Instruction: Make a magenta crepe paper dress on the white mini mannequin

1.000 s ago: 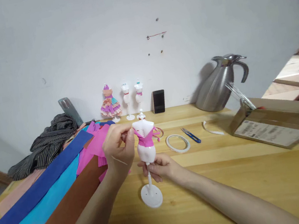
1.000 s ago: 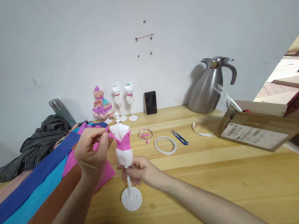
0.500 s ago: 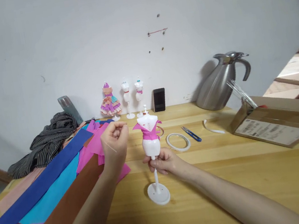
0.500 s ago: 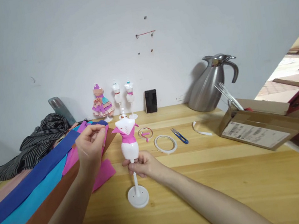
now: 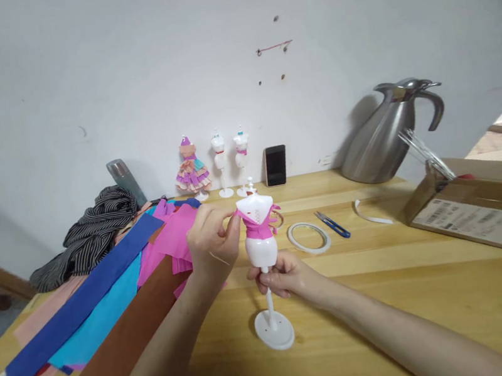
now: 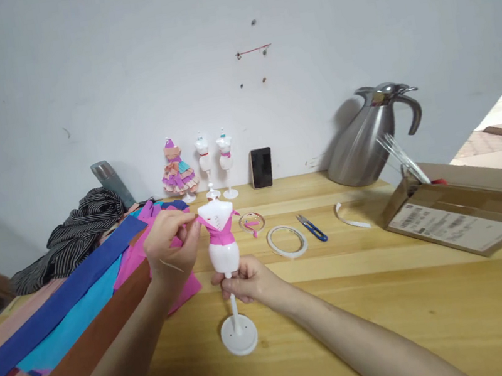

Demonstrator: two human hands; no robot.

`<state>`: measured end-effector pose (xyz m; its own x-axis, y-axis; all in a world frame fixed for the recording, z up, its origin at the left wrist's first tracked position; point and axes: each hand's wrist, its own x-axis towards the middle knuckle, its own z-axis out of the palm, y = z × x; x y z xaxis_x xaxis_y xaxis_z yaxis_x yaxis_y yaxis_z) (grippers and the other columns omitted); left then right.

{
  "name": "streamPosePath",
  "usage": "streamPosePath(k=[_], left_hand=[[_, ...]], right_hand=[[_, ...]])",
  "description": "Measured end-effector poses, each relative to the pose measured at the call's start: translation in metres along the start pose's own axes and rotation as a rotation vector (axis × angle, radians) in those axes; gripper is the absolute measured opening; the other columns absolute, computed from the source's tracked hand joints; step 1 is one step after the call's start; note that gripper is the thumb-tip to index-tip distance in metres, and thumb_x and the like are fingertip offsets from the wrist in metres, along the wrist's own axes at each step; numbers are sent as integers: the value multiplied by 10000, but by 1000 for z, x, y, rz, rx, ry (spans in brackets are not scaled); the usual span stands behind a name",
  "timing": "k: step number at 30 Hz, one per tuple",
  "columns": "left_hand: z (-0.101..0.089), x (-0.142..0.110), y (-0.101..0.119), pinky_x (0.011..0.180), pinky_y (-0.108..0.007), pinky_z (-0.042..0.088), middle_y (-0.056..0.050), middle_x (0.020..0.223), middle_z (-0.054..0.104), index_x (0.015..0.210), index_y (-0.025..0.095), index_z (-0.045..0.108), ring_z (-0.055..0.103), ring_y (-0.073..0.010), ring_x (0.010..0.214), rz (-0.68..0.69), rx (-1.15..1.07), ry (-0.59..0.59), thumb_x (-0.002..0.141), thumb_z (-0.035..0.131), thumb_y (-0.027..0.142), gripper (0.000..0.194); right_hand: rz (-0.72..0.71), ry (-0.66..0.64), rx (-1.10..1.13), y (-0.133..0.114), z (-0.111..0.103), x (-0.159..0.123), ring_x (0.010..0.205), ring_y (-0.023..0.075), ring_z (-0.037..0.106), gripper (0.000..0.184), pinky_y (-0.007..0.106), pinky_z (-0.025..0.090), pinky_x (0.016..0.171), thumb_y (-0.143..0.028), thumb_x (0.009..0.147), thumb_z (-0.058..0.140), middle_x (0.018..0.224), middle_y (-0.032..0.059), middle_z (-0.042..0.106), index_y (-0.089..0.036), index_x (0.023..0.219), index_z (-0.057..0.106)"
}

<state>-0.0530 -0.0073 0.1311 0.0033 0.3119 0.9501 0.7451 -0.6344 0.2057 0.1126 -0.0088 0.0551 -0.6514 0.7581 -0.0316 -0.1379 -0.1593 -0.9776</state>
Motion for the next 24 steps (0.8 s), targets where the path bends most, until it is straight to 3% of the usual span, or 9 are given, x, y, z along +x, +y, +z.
streamPosePath(k=[5,13,20,24], left_hand=[[1,-2,3,586,-211,442,-18,700,606,768,157,645,539,-102,624,88,26,4,842,588,115,102],[0,0,5,543,-214,410,-13,660,594,730,150,631,507,-97,577,83,39,-62,841,574,117,130],[-11,7,13,555,-227,391,26,582,506,760,170,635,447,-102,542,-83,3,-74,826,581,176,86],[-13,11,3,556,-236,377,9,643,550,762,169,654,442,-96,542,-249,-42,-115,826,561,192,115]], right_hand=[[12,14,-26,2,1,0,372,29,366,405,213,215,405,-457,642,793,587,-18,642,-126,840,671],[32,47,-64,0,7,1,380,30,372,399,210,239,413,-450,626,789,576,-31,636,-131,831,666],[-12,75,-193,-2,1,3,407,45,334,367,221,237,431,-456,674,734,581,-31,594,-140,843,660],[-74,130,-510,-12,-20,8,452,75,350,229,233,254,474,-384,737,646,543,-36,523,-158,711,617]])
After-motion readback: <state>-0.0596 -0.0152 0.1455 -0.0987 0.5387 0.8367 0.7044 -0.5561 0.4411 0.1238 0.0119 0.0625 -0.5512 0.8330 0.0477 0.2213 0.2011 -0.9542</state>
